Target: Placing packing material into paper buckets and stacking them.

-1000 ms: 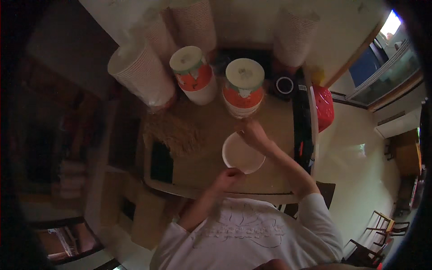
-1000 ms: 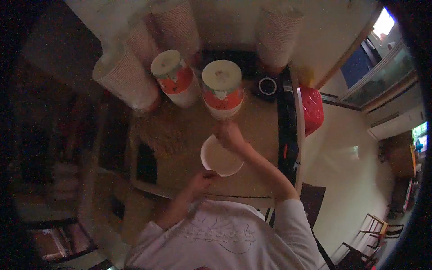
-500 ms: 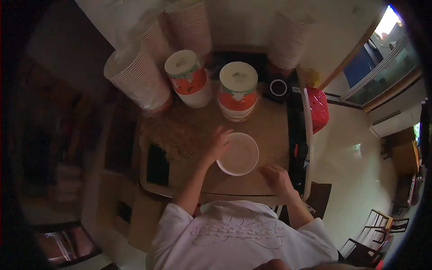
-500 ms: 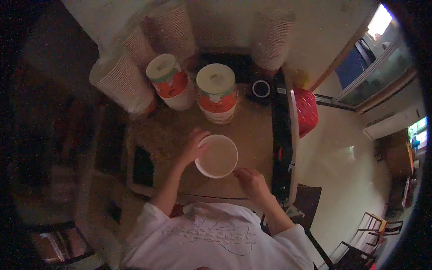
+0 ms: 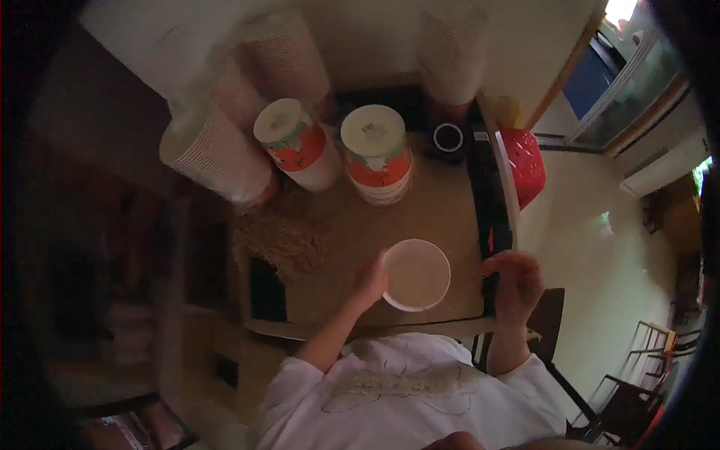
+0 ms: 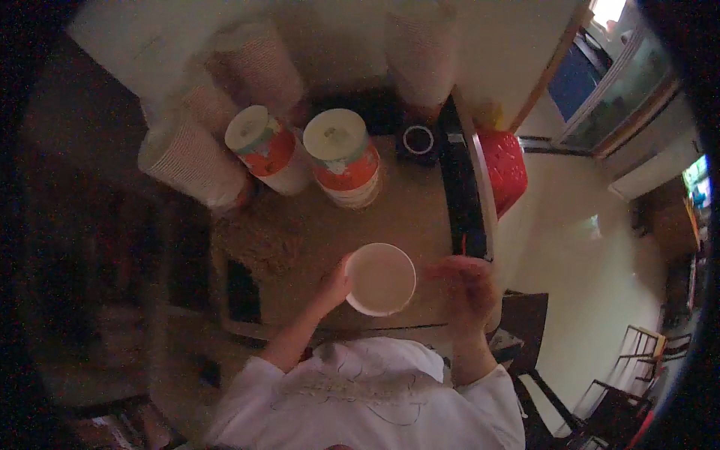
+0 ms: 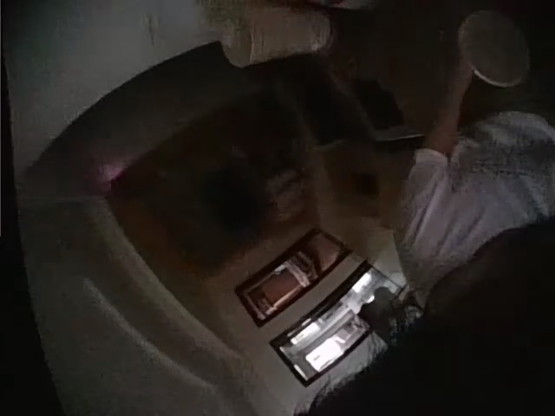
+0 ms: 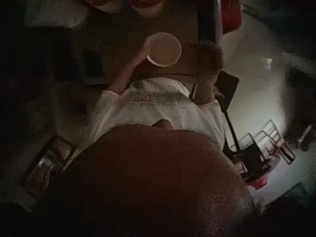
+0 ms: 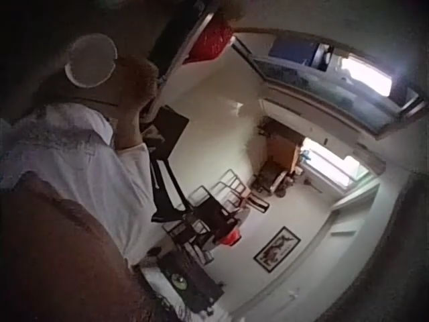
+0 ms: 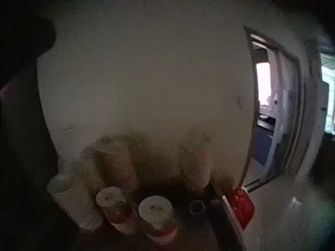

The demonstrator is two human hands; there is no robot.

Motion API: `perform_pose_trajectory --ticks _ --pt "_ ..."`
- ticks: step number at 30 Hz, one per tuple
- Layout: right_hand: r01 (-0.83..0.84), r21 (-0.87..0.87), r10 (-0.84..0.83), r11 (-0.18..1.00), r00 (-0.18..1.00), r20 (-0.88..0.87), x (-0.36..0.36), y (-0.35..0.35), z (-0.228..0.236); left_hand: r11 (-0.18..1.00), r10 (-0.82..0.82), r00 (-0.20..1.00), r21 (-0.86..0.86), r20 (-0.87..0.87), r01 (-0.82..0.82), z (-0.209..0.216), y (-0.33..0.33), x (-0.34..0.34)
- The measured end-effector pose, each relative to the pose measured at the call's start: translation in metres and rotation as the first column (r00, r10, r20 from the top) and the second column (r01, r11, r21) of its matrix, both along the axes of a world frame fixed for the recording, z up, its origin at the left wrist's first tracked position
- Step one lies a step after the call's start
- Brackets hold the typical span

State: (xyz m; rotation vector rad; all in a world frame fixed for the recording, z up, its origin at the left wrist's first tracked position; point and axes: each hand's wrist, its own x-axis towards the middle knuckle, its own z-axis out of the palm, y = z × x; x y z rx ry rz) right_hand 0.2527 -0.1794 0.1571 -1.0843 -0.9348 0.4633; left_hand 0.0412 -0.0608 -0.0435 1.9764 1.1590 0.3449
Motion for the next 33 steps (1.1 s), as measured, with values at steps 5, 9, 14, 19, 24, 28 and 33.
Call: perform_pose_trajectory --ticks 5,9,14,19,24,28,33 --pt "-0.069 0.112 0.108 0.991 0.912 -0.396 0.013 -0.006 0.003 0.986 0.165 0.985 -0.002 -0.045 -0.166 0.009 -0.043 -0.016" --pt "-0.703 -0.251 0.357 0.665 0.594 -0.72 -0.011 0.016 -0.025 0.905 0.23 0.96 0.328 0.16 -0.272 0.011 -0.054 -0.02" --pt "-0.692 -0.375 0.603 0.616 0.721 -0.341 -0.049 0.024 -0.068 0.904 0.31 0.853 -0.407 0.421 -0.128 0.08 -0.047 -0.014" --pt "-0.696 -0.381 0.626 0.609 0.717 -0.307 -0.072 0.02 -0.082 0.551 0.501 0.707 -0.814 0.5 0.185 0.079 -0.048 -0.008" --pt "-0.596 -0.542 0.602 0.593 0.775 -0.193 -0.054 0.013 -0.088 0.71 0.326 0.915 -0.7 0.238 -0.071 0.077 -0.051 -0.012" --pt "-0.659 -0.456 0.587 0.598 0.748 -0.311 -0.041 0.014 -0.084 0.68 0.401 0.873 -0.728 0.278 -0.08 0.072 -0.054 -0.018" --pt "-0.765 -0.477 0.7 0.433 0.619 -0.356 -0.04 0.017 -0.082 0.927 0.041 0.913 -0.356 0.405 0.116 0.096 -0.046 -0.002"
